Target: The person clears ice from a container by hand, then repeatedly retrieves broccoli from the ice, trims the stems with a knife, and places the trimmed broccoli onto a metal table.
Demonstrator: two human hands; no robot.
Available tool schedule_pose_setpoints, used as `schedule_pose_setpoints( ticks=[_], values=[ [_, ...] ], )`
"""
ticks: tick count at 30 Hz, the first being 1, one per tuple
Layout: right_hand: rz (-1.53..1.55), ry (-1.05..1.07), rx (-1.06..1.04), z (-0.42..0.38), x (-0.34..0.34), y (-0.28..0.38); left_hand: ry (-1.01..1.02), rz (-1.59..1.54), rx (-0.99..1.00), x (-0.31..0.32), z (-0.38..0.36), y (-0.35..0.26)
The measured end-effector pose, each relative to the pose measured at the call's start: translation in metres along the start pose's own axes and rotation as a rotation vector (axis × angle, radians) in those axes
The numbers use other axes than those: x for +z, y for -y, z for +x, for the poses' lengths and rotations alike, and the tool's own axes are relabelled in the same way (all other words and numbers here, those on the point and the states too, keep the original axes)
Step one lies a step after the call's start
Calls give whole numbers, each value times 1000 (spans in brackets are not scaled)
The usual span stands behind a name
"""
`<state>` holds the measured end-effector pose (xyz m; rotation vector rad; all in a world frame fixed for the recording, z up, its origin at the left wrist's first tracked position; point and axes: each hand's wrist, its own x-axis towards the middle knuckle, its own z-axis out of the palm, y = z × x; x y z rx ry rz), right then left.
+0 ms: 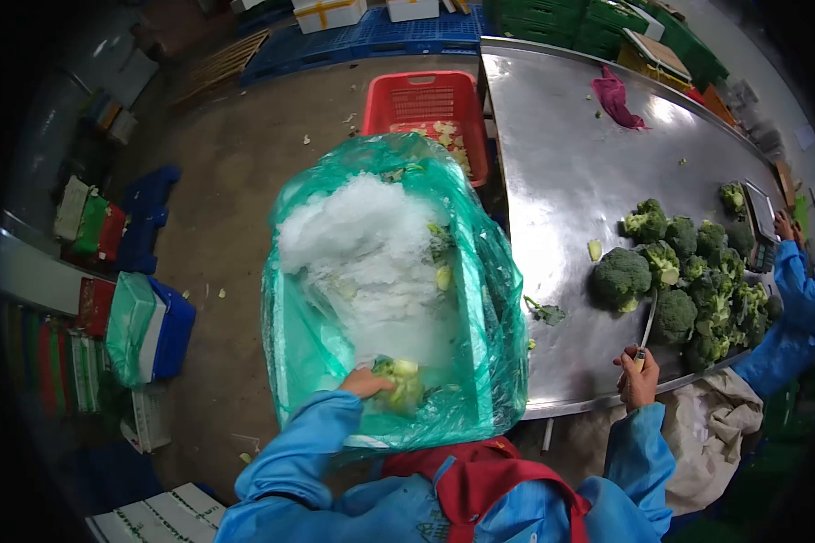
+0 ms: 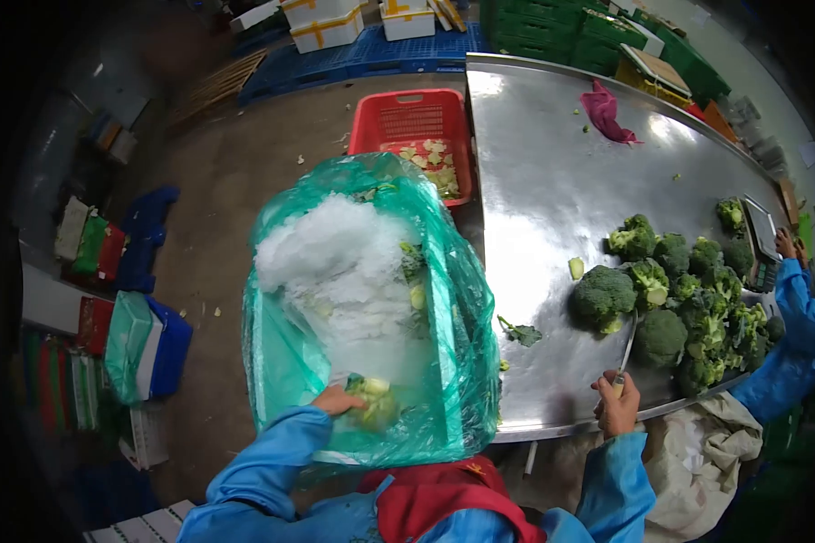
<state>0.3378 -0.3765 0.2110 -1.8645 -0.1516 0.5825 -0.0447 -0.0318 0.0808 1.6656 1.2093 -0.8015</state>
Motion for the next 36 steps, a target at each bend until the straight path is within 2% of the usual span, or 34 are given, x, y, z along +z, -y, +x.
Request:
schedule_pose_setpoints(
  ticks=[1, 3, 4, 5, 6, 7, 9, 10, 13, 14, 16, 19, 23, 29, 31, 32, 34, 35, 36],
  values=[
    [11, 17, 7, -1, 7, -1, -10, 0, -19, -11, -21, 11],
    [-113, 127, 0, -3, 31, 1, -74, -80, 62, -31, -58, 27],
    [-180, 239, -18, -9, 50, 5, -90, -80, 48, -39, -77, 25],
    [-223, 329, -61, -13, 72, -4, -71, -336, 78, -45, -93, 19],
    [-300, 451, -194, -26, 97, 6, -48, -595, 115, -46, -106, 11],
    [-380, 569, -331, -42, 124, 19, -57, -599, 116, -44, -113, 4],
    [-455, 764, -545, -66, 171, 37, -70, -996, 266, -36, -123, -16],
    [-462, 824, -676, -76, 188, 47, -73, -1000, 272, -35, -130, -27],
    [-600, 935, -811, -90, 213, 85, -165, -923, 399, -40, -148, -55],
    [-606, 937, -811, -91, 216, 94, -163, -928, 401, -39, -147, -56],
    [-750, 954, -904, -93, 221, 105, -269, -746, 477, -38, -146, -54],
    [-754, 954, -956, -96, 226, 108, -262, -792, 511, -35, -141, -48],
    [-773, 928, -961, -99, 230, 103, -267, -761, 481, -39, -147, -50],
    [-810, 840, -955, -99, 233, 91, -346, -535, 465, -52, -165, -53],
    [-769, 797, -858, -80, 229, 64, -397, -419, 302, -60, -187, -64],
    [-771, 797, -860, -66, 218, 46, -397, -421, 303, -58, -188, -56],
    [-927, 806, -488, -36, 199, 26, -396, -372, 428, -58, -185, -33],
    [-927, 823, -474, -40, 199, 22, -469, -369, 450, -54, -182, -26],
    [-839, 842, -535, -51, 202, 33, -453, -360, 440, -50, -184, -24]
  ],
)
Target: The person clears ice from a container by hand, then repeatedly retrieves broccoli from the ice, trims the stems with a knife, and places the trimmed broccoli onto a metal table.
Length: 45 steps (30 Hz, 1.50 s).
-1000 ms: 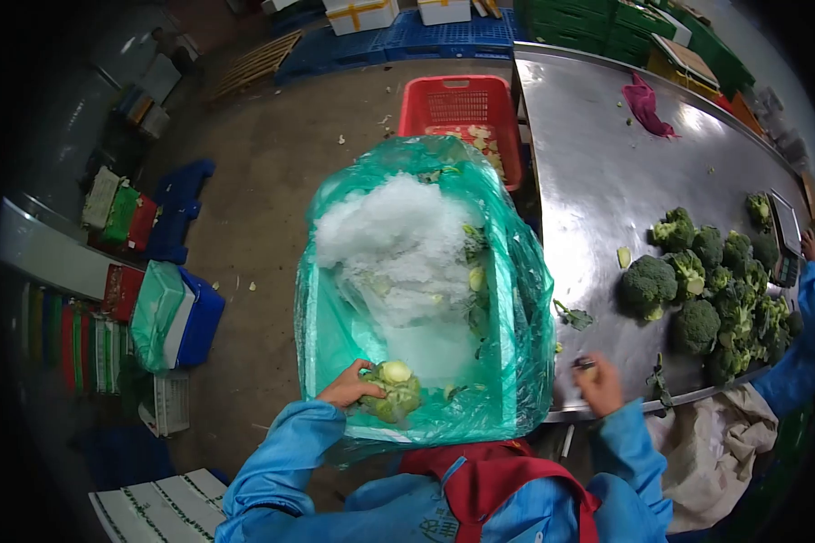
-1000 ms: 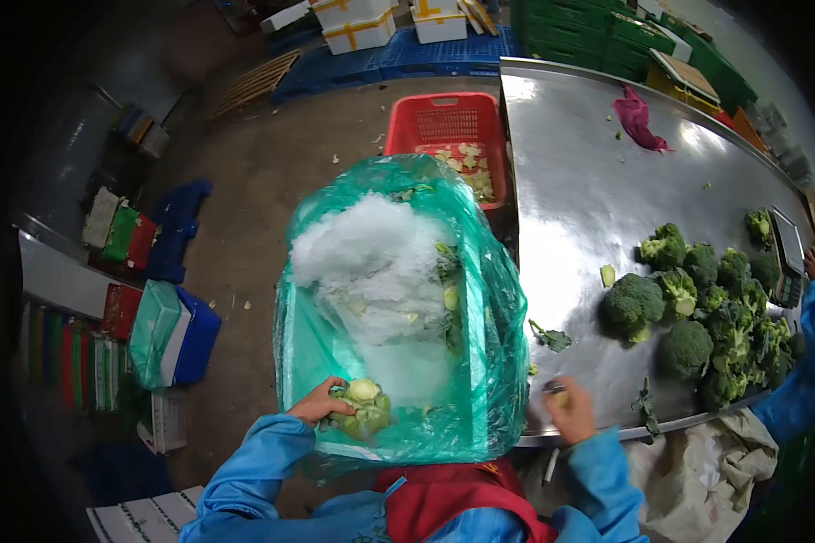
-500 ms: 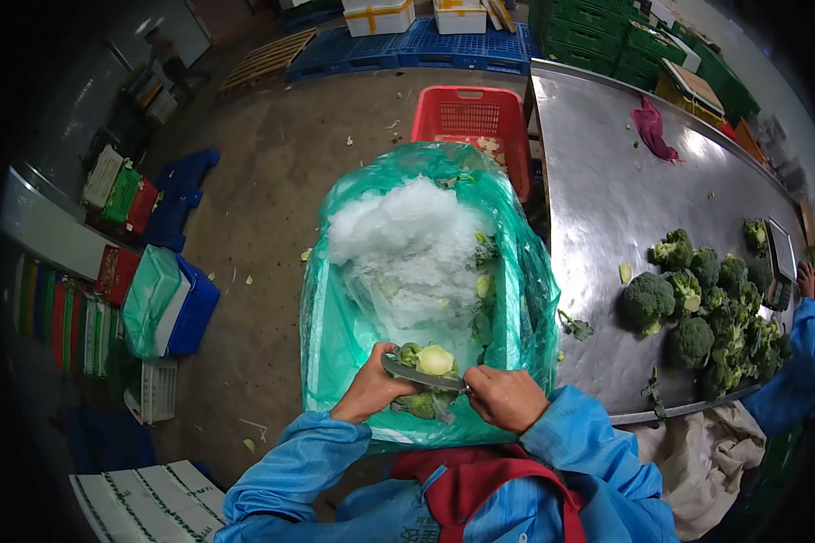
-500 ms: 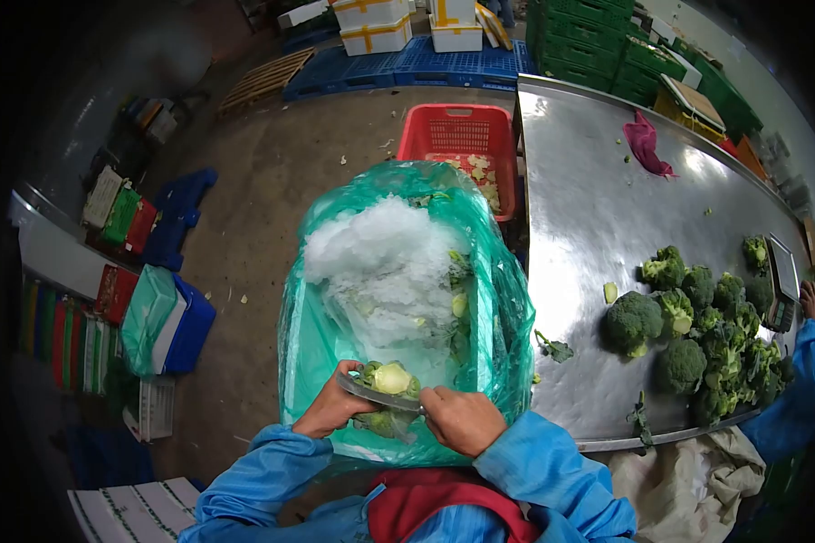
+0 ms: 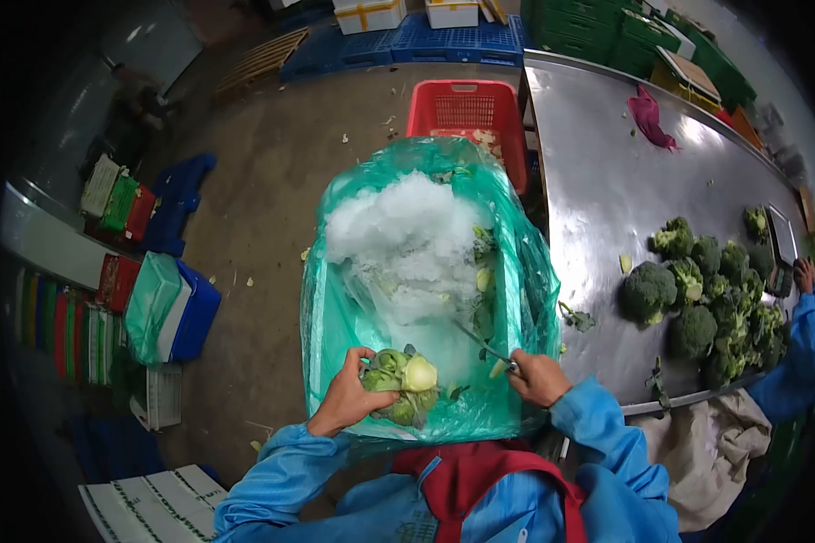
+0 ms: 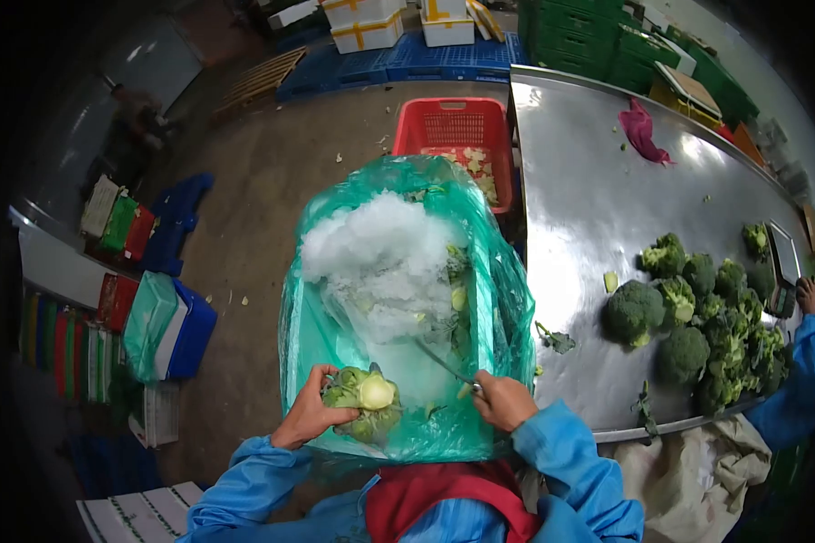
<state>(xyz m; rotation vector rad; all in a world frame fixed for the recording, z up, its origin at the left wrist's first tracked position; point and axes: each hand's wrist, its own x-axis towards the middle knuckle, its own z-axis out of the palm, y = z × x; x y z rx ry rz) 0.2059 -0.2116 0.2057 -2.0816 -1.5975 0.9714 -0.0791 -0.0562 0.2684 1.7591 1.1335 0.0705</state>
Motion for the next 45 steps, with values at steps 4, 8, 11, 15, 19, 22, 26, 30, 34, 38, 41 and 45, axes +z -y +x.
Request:
schedule_pose_setpoints(
  ticks=[4, 8, 11, 15, 19, 22, 26, 30, 34, 38, 41, 45],
  values=[
    [82, -68, -255, 0, -17, 62, -61, -72, 9, 9, 13, -13],
    [-2, -115, -333, -1, -13, 82, -72, -96, 39, 13, 11, -18],
    [-153, -272, -75, 17, 24, -1, -71, -136, 49, 9, -1, -28],
    [1079, 145, 284, 0, -21, 44, -331, 168, 322, 14, -9, -41],
    [1463, 278, 209, 5, -6, 80, -505, 342, 687, 36, 10, -46],
    [1603, 149, 243, 12, 10, 72, -551, 355, 869, 45, 15, -47],
    [1702, 28, 134, 3, 6, 32, -357, -27, 901, 49, 10, -44],
    [1735, 20, 23, -5, 12, -19, -104, -463, 371, 49, 22, -26],
    [1823, -76, 13, -18, 11, -36, 124, -589, 261, 60, 27, -49],
    [1932, -145, 26, -30, -6, -47, 212, -440, 317, 77, 39, -70],
    [1814, -396, -66, -61, -48, -94, 200, -168, 404, 79, 58, -68],
    [1294, -1001, 48, -130, -150, -145, 2, -164, 69, 68, 110, 10]
  ],
)
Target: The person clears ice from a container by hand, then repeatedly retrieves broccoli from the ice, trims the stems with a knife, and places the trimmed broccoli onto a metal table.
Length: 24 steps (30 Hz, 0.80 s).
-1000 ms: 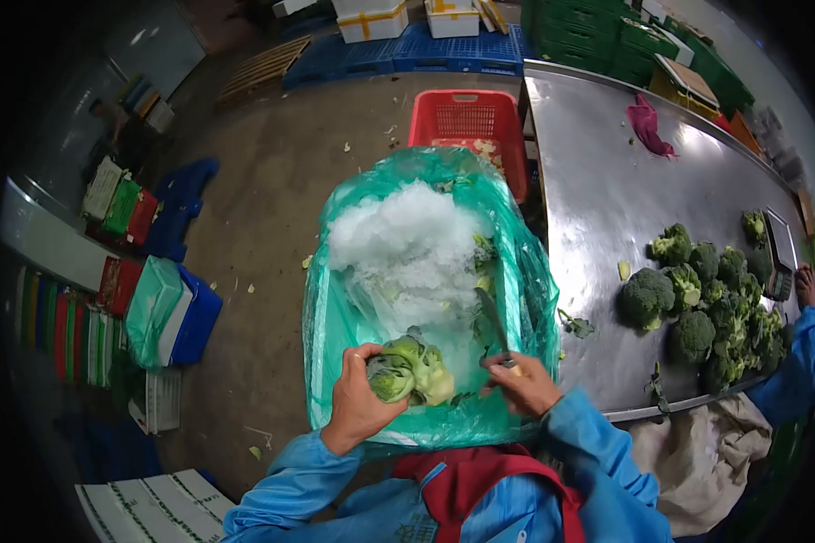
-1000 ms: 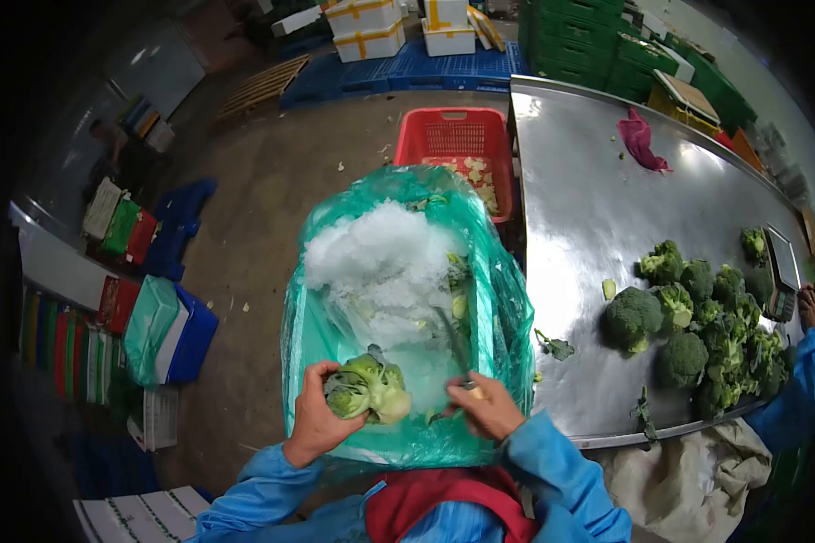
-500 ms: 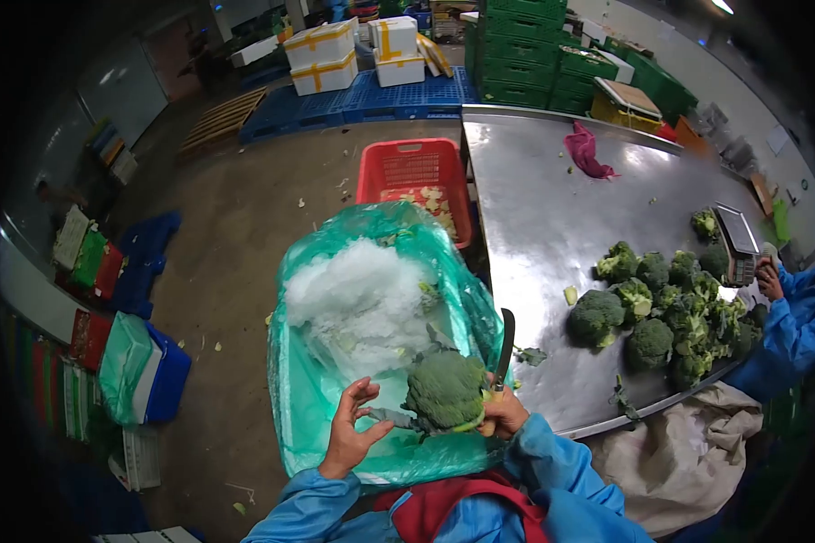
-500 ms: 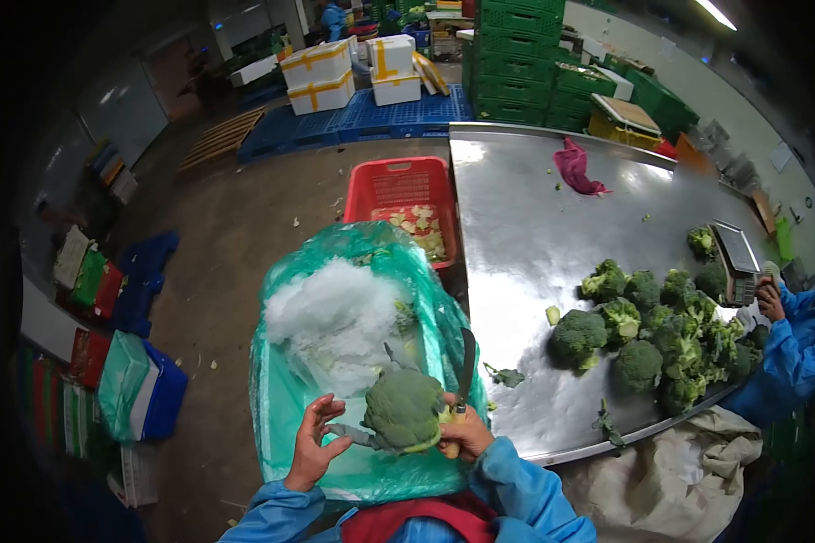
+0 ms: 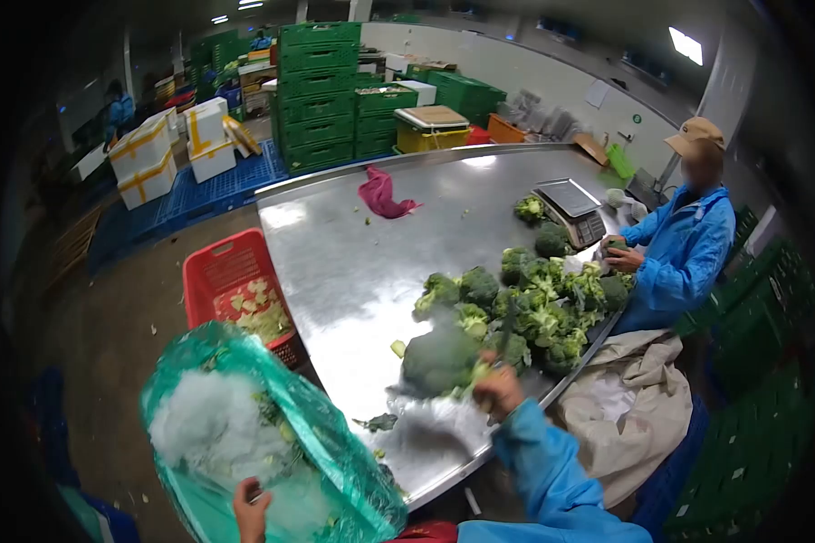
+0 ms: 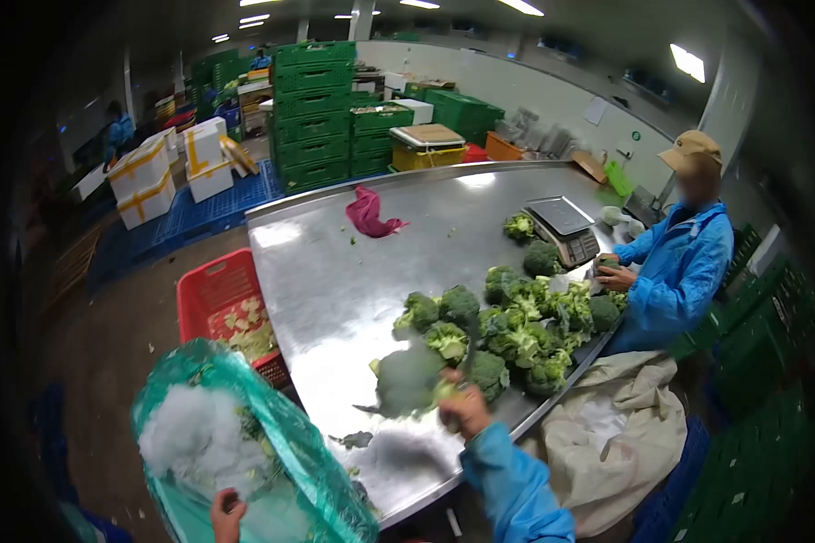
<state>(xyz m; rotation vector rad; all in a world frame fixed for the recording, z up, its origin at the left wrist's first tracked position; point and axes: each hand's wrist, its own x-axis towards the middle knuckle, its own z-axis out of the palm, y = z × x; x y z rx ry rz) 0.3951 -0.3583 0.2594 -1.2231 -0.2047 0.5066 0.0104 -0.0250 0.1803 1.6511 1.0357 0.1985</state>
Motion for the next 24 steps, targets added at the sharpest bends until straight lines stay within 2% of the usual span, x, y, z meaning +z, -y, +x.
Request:
schedule_pose_setpoints(
  ticks=[1, 2, 4, 5, 6, 7, 8, 9, 10, 12, 13, 14, 15, 16, 17, 18, 20, 21, 22, 23, 24],
  values=[
    [-154, -107, -119, 9, -11, 32, -115, -7, -30, -11, 13, 18],
    [-499, -184, -130, 30, -57, 44, -254, -16, -78, -22, 24, 41],
    [-670, -395, -398, 72, -104, 70, -421, -57, 78, -39, 42, 82],
    [-797, -423, -494, 91, -136, 83, -499, -15, 196, -39, 44, 64],
    [-925, -452, -595, 120, -173, 95, -552, 179, 284, -45, 52, 47],
    [-1035, -474, -695, 148, -215, 108, -578, 223, 316, -46, 59, 15],
    [-1126, -501, -770, 177, -253, 112, -616, 355, 370, -56, 75, 9],
    [-1046, -443, -621, 202, -304, 114, -631, 504, 449, -62, 87, -12],
    [-1114, -452, -474, 218, -330, 117, -621, 543, 507, -67, 97, -33],
    [-1494, -523, -426, 235, -367, 109, -648, 741, 465, -69, 120, -58],
    [-1494, -575, -297, 234, -365, 114, -649, 882, 422, -70, 131, -69],
    [-1432, -504, -365, 235, -377, 110, -642, 1020, 379, -72, 141, -77],
    [-1369, -438, -434, 235, -396, 109, -646, 1024, 371, -78, 154, -83],
    [-1367, -433, -437, 231, -404, 111, -457, 831, 266, -85, 169, -88],
    [-1397, -299, -413, 225, -409, 117, -270, 633, 167, -92, 184, -91],
    [-1425, -165, -389, 220, -411, 120, -274, 630, 168, -98, 199, -90],
    [-1432, -216, -420, 204, -411, 123, -35, 508, 139, -101, 222, -81],
    [-1437, -268, -445, 194, -406, 127, -27, 499, 135, -98, 222, -72],
    [-1500, -414, -376, 183, -389, 133, -14, 506, 156, -92, 218, -65],
    [-1507, -411, -376, 173, -364, 131, -5, 515, 180, -86, 211, -59],
    [-1335, -392, -489, 166, -341, 126, -51, 588, 189, -77, 191, -54]
  ],
)
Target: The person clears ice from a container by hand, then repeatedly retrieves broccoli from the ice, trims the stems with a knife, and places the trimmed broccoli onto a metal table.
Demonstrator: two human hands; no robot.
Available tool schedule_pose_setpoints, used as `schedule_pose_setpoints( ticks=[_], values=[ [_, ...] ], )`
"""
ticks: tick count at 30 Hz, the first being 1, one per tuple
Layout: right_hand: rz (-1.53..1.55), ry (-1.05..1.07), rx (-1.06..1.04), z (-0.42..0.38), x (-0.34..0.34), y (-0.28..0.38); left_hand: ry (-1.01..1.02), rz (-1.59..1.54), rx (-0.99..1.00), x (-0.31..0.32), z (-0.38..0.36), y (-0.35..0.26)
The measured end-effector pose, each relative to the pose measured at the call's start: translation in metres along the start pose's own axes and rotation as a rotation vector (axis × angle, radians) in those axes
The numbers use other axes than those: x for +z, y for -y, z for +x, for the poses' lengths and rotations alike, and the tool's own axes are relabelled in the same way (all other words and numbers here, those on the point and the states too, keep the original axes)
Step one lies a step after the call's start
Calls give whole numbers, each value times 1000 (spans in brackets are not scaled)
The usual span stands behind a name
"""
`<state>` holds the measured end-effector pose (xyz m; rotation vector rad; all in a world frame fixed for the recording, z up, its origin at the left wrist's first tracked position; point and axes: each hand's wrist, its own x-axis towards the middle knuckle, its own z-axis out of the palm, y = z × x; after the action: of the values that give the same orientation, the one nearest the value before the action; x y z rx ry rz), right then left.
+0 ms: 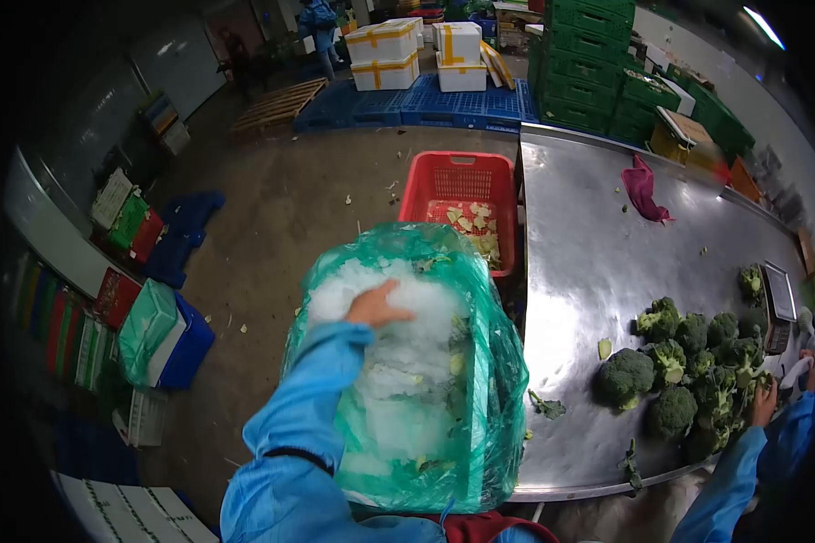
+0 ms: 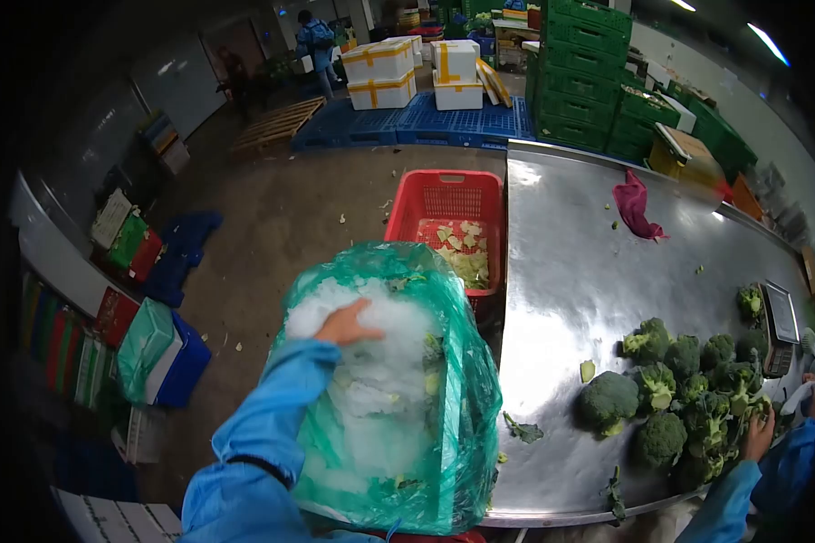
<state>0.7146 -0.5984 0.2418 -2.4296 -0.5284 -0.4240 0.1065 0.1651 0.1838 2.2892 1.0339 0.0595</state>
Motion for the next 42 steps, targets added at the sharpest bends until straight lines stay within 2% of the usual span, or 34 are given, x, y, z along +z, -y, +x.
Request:
schedule_pose_setpoints(
  ticks=[1, 2, 4, 5, 6, 7, 8, 9, 10, 12, 13, 14, 15, 16, 20, 21, 22, 26, 28, 30, 32, 33, 34, 35, 37, 38, 39, 41, 42],
  values=[
    [177, -72, -41, -11, 6, 26, 0, 33, 17, 13, -23, -1],
    [372, 63, -27, -24, 17, 70, 3, 68, 35, 31, -49, 4],
    [306, 89, -68, -66, 50, 203, 11, 120, 148, 83, -101, 36],
    [320, 200, -117, -87, 63, 281, -13, 146, 264, 93, -121, 42],
    [411, 365, 117, -110, 73, 357, -15, 144, 264, 88, -132, 37],
    [470, 518, 88, -123, 102, 374, 11, 5, 176, 79, -149, 28],
    [475, 567, -48, -141, 141, 391, 39, -138, 82, 70, -166, 20],
    [488, 611, -184, -158, 179, 409, -23, -179, -1, 50, -170, 13],
    [528, 926, 215, -175, 181, 476, -85, -217, -82, 27, -163, 12],
    [692, 1129, -34, -209, 256, 513, -441, -68, 81, 9, -140, 46],
    [776, 1182, 33, -225, 283, 538, -500, -13, 133, -10, -126, 49],
    [719, 1237, 105, -230, 294, 573, -557, 42, 187, -29, -109, 51],
    [692, 1220, 87, -233, 320, 594, -551, 89, 166, -36, -91, 60],
    [708, 1122, -70, -236, 358, 604, -547, 139, 145, -39, -75, 71],
    [565, 999, -94, -233, 449, 631, -486, 276, 81, -36, -31, 73],
    [474, 975, -84, -229, 451, 641, -421, 270, 38, -38, -28, 64],
    [510, 1014, -6, -227, 450, 647, -355, 263, -6, -38, -27, 61],
    [434, 1173, 49, -226, 445, 646, -306, 24, 33, -18, -33, 78],
    [342, 812, -609, -248, 469, 614, -334, -5, 120, 7, -61, 82],
    [550, 713, -709, -274, 456, 600, -285, 124, 209, 26, -97, 81],
    [619, 1205, -174, -284, 382, 622, -78, 155, 347, 44, -138, 70],
    [621, 1206, -182, -284, 356, 627, 95, -22, 289, 35, -164, 53],
    [644, 1338, -128, -282, 335, 629, 270, -199, 229, 27, -182, 39],
    [667, 1467, -60, -283, 326, 625, 279, -196, 229, 22, -181, 44],
    [761, 1183, -76, -274, 359, 604, -118, -30, 327, 3, -173, 57],
    [687, 1166, 100, -256, 338, 629, -225, -66, 278, -11, -158, 63],
    [645, 1019, -62, -245, 360, 623, -341, -97, 232, -29, -133, 68],
    [597, 1007, -32, -230, 378, 630, -527, -15, 263, -53, -81, 77],
    [611, 859, -113, -225, 392, 629, -607, 15, 224, -64, -59, 73]
  ],
)
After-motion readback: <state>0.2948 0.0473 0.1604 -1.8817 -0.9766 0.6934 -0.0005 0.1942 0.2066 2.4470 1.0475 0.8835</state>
